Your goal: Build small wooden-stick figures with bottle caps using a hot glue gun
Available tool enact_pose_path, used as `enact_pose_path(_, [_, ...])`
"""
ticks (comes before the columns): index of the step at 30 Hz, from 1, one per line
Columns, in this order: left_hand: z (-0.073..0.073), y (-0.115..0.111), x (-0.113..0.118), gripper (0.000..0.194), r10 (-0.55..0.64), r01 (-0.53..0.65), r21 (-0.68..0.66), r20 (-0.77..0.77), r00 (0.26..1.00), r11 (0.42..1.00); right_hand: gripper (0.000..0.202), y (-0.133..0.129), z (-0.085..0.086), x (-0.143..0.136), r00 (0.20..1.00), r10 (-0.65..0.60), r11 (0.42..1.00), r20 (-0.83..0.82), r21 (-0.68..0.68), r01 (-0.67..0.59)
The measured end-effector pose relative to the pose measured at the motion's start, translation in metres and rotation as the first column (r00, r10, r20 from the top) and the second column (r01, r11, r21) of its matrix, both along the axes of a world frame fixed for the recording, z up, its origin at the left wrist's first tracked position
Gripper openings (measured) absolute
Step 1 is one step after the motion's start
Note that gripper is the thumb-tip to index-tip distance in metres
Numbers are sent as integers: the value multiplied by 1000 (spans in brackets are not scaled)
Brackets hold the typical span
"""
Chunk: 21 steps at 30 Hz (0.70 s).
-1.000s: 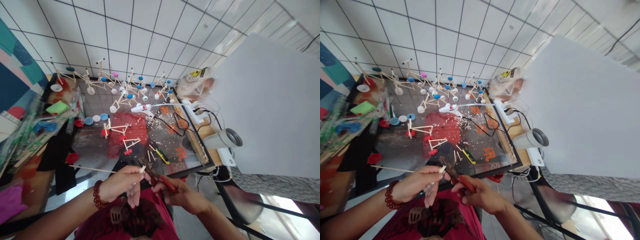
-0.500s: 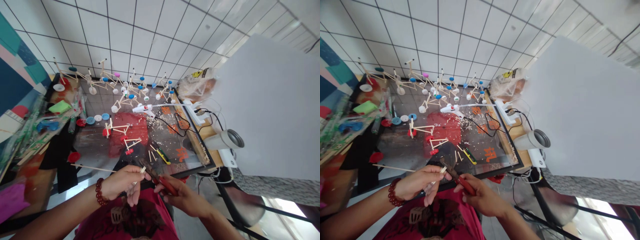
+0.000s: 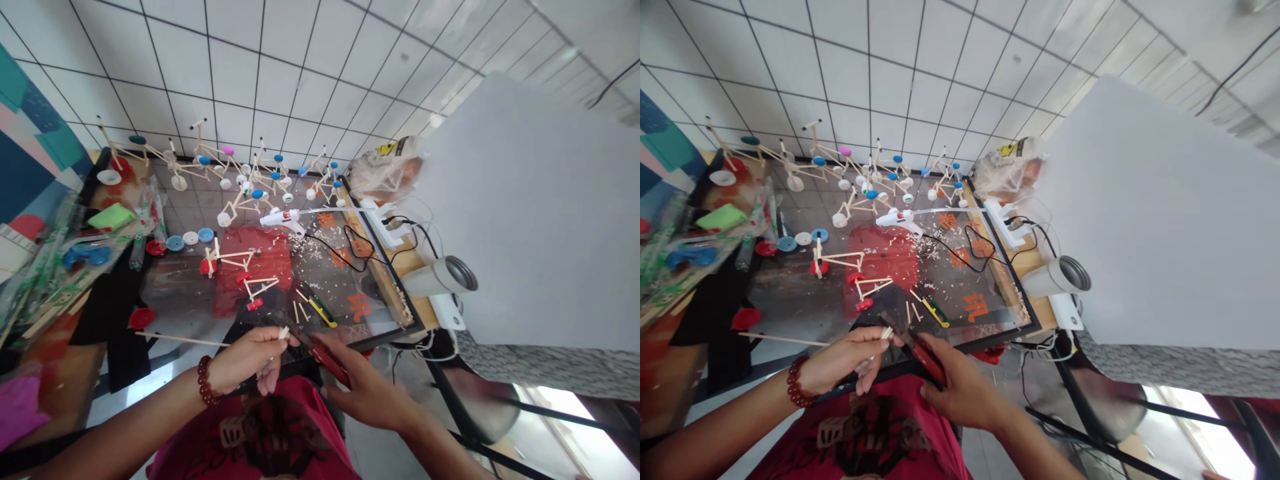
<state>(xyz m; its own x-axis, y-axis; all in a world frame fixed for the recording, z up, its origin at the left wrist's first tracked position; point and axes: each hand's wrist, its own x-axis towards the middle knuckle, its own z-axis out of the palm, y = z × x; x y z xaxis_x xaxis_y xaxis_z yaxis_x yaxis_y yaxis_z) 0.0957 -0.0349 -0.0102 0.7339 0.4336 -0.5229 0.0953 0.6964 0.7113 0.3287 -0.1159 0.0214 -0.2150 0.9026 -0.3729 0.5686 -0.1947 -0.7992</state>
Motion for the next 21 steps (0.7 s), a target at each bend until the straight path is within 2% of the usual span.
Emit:
enact_pose_path(3, [-6,0,4,54,-9,8,13,33,999,1000,71,5,-2,5,1000,28,997,-9,-73,-28])
enact_pose_path(6, [-8,0,6,56,-15,14,29,31,999,999,62,11,1,5,998,59,994,-19,-89,-61])
enact_pose_path(13, [-16,4,11,57,-3,-1,102,43,999,995,57,18,5,-1,993,84,985,85,-156,-70])
enact_pose_path(16, [-19,5,12,57,6,-11,149,39,999,989,47,20,2,-2,984,123,990,129,-82,-113])
enact_pose_path(21, [-21,1,12,55,77,-101,158,153,985,982,45,19,-7,-4,965,151,985,215,44,-164])
